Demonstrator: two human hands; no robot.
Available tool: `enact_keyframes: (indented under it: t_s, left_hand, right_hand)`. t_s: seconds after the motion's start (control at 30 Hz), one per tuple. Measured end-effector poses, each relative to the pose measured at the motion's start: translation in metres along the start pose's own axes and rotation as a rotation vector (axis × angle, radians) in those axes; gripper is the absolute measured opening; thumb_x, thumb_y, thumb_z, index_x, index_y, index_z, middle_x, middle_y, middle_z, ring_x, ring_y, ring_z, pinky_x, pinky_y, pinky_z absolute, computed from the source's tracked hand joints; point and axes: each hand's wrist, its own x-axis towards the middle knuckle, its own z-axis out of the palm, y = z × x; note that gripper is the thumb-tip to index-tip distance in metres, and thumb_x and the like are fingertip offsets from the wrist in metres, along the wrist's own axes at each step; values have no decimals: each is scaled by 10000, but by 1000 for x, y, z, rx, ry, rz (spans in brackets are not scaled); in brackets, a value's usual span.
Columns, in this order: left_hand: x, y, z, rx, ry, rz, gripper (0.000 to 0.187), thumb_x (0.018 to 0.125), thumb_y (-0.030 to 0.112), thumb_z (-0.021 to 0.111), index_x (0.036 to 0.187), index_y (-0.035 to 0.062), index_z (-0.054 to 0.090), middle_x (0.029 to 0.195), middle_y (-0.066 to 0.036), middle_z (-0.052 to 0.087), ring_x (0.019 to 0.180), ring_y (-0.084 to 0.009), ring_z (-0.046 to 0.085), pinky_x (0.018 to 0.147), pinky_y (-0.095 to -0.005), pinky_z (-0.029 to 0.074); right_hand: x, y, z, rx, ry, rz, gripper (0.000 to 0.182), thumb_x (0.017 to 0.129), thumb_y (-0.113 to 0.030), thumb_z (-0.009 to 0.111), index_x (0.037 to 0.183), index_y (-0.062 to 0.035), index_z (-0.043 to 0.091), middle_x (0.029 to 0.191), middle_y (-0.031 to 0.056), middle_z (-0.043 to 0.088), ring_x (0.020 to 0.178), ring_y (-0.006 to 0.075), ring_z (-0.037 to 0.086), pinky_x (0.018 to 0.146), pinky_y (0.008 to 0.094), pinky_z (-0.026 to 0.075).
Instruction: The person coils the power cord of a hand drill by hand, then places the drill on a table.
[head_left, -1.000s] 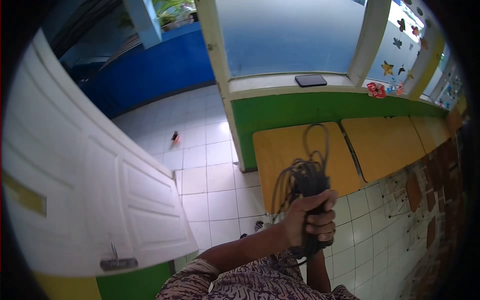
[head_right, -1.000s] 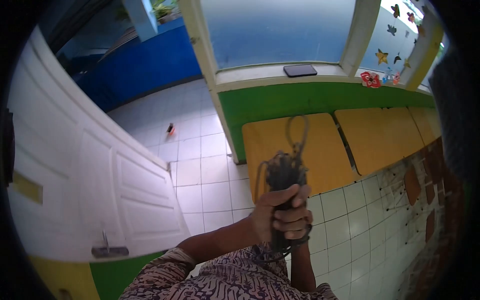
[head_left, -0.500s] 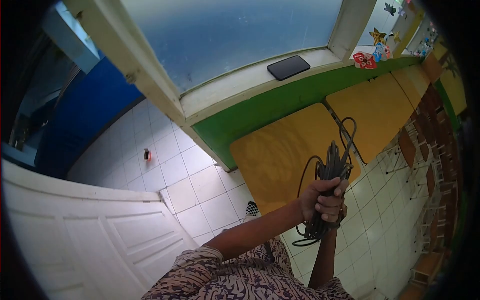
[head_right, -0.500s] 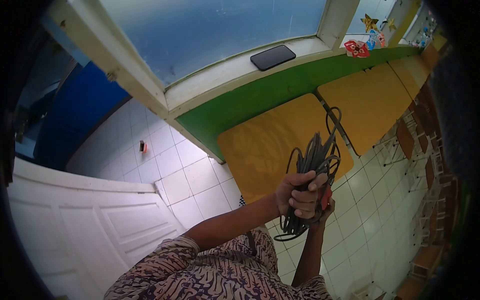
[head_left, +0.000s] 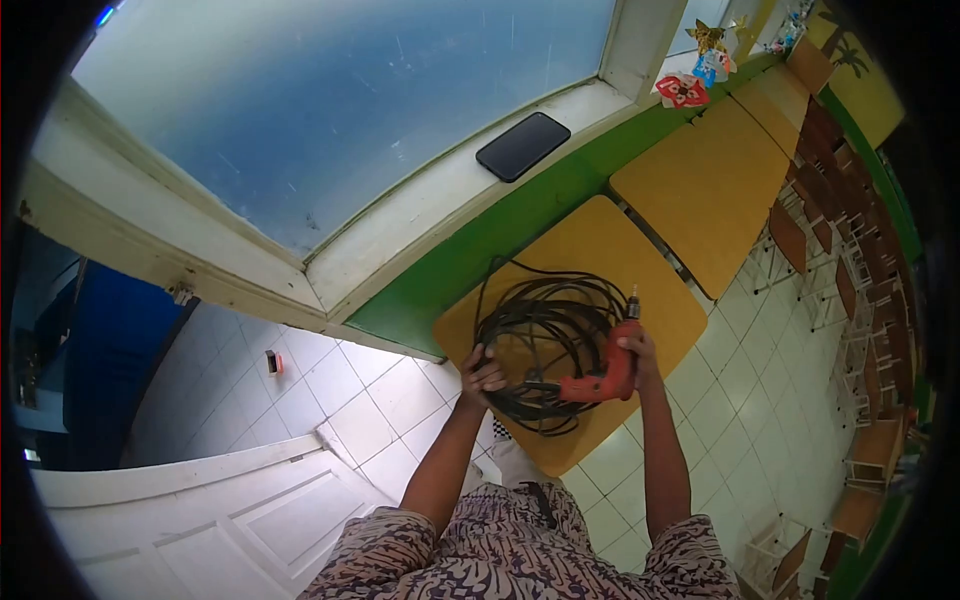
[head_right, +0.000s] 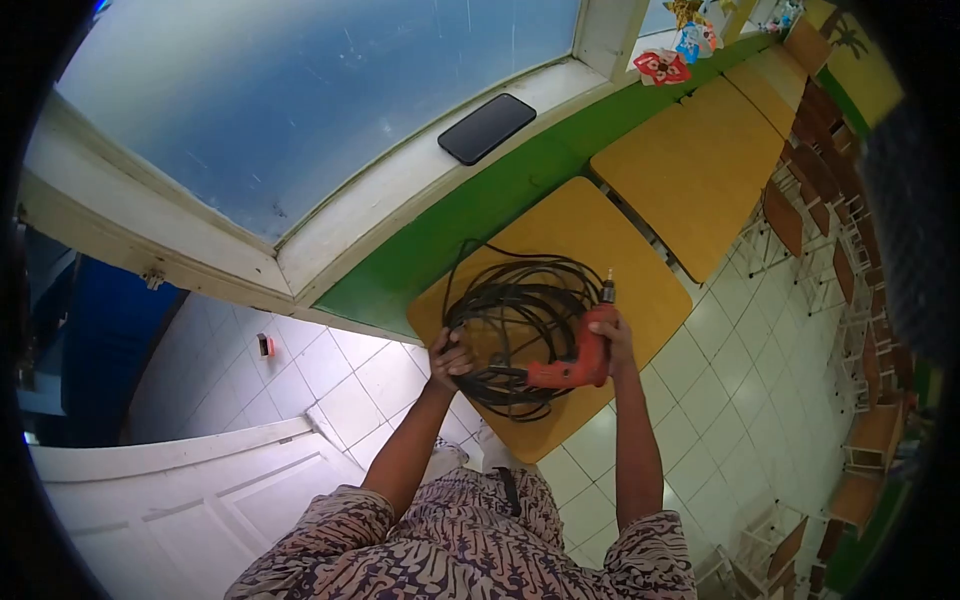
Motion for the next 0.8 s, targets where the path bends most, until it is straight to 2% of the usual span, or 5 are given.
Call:
enact_keyframes:
  t_s: [0.4,0.53,0.6,0.73,0.8]
  left_hand:
    - [-35,22,26,990,1193,178,126,839,169,647,879,73,576,576,-2,458,488,-103,451,479,-229,411]
    - [-16,13,11,1099,1210,360,195,774,141,679,909,48,574,607,-26,508,458,-151,499,464,-309,485]
    - [-8,5,11,1820,1183,667,288,736,151,695,949,2,571,653,-96,593,477,-227,581,497,-325,511]
    - [-10,5,-3,2377,1666,178,539,780,309,672,1158,-16,467,867,-213,661,795,-368,667,762,-447,524]
    - [-18,13,14,2263,1733,-12,632,802,389,646,1240,-1,410,1042,-238,634,1012,-388,611,898,-490,465]
  right_hand:
    - [17,28,35,-373,109,-9,492,627,-102,789,1063,-5,583,937,66,610,806,169,605,729,317,529]
    - [28,22,34,-422,64,-73,501,626,-141,793,1063,-1,593,937,75,622,806,176,606,726,318,522]
    - [31,17,34,-612,93,-148,531,629,-181,791,1083,5,589,950,84,626,820,184,608,732,320,516]
    - [32,22,40,-964,210,-233,640,664,-257,773,1189,36,553,1084,158,640,979,262,628,858,357,497]
    - [37,27,43,-1050,182,-226,672,666,-278,772,1214,36,540,1136,181,627,1035,286,617,899,369,483]
